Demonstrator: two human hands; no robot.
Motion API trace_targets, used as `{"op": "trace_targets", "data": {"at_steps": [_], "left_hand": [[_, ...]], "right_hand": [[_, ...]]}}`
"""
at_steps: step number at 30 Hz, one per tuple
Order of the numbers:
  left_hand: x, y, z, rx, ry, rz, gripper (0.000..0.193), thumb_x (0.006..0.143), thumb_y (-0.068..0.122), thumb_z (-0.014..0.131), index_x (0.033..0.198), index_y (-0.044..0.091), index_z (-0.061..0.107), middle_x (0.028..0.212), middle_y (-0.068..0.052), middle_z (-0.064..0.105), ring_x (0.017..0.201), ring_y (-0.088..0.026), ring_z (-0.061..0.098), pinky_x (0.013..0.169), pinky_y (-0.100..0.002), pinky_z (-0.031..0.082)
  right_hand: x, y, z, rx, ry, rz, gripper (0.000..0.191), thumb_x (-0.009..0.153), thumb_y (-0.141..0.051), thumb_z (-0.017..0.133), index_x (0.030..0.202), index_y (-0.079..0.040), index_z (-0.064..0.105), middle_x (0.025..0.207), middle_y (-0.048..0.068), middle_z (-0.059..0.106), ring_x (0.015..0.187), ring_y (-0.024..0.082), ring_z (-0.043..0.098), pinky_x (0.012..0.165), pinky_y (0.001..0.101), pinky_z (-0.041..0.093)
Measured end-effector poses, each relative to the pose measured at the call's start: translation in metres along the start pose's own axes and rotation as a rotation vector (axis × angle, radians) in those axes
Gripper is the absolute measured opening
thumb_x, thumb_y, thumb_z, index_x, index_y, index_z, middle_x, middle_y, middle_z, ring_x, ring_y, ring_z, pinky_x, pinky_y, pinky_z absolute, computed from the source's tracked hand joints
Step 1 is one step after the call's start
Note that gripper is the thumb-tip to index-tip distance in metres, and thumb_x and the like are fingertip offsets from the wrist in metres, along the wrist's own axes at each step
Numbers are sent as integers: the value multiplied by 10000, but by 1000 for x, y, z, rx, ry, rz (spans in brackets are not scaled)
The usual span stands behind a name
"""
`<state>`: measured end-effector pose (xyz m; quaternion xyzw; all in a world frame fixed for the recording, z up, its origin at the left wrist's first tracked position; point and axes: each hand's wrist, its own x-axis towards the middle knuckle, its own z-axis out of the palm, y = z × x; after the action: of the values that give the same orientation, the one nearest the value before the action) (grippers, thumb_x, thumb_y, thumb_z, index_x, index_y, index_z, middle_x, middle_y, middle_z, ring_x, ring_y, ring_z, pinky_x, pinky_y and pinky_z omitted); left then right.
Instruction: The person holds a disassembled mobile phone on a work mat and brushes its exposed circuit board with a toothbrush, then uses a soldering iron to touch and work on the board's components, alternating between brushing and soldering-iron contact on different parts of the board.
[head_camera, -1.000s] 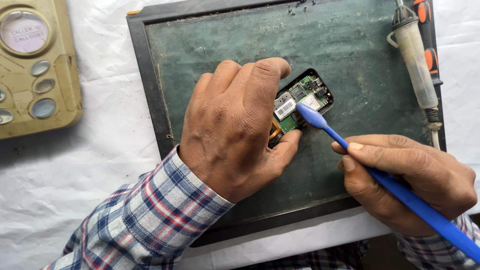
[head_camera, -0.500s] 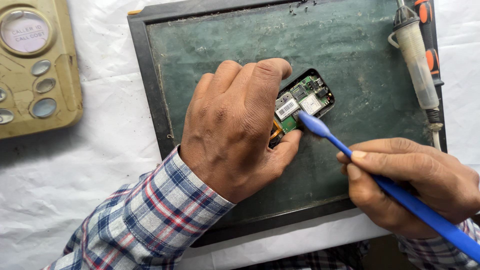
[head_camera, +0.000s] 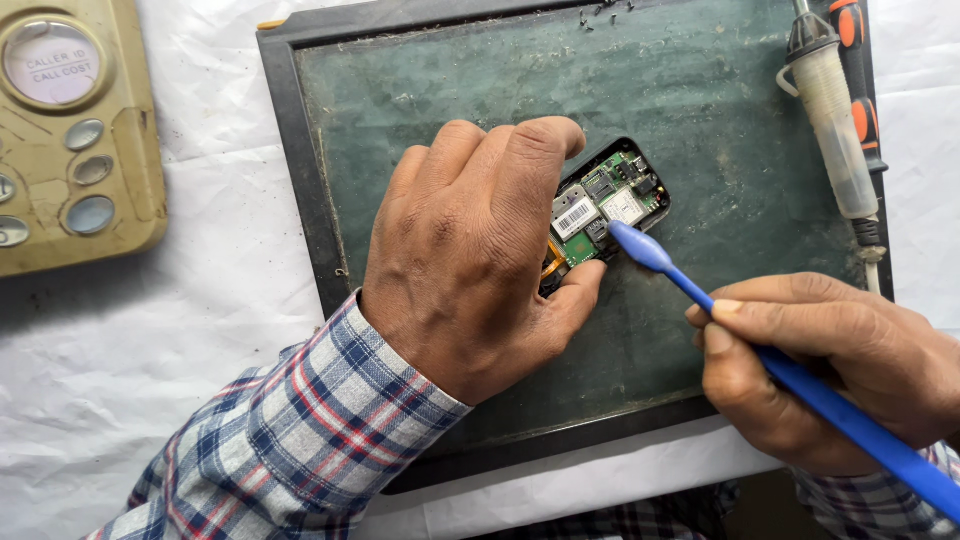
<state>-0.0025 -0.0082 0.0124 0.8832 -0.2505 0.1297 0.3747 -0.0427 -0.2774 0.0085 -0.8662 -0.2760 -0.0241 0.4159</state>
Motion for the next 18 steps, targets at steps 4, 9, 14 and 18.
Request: {"op": "trace_targets", "data": {"at_steps": [4,9,14,18], "left_hand": [[0,2,0,-6,-22,6,737,645,202,857,1262,5,506,992,-114,596,906,-294,554,787,-449,405],[0,3,1,8,-26,-13,718,629,143,801,1271,1,511,965,-115,587,890,-298,545,784,-453,400],[0,3,2,-4,-11,-17,696,660,147,808,1271,0,510,991,-121,596,904,-302,558,788,-456,415],[-1,3,3,12,22,-18,709,662,156,821,1260,-41,495,1018,-147,602,885,-312,558,769,-460,420]], "right_hand": [[-3,-1,1,2,28,-49,282,860,66,693,1117,35,581,883,177,703,652,102,674,544,237,566],[6,0,-3,-15,-48,-205,282,848,62,708,1101,41,585,896,190,710,678,121,687,554,248,583],[8,-3,4,-27,16,-119,271,844,83,724,1085,54,603,934,225,728,651,123,664,531,231,573],[9,-8,1,68,-27,-80,283,834,64,738,1089,47,619,901,186,734,638,91,669,542,232,548]]}}
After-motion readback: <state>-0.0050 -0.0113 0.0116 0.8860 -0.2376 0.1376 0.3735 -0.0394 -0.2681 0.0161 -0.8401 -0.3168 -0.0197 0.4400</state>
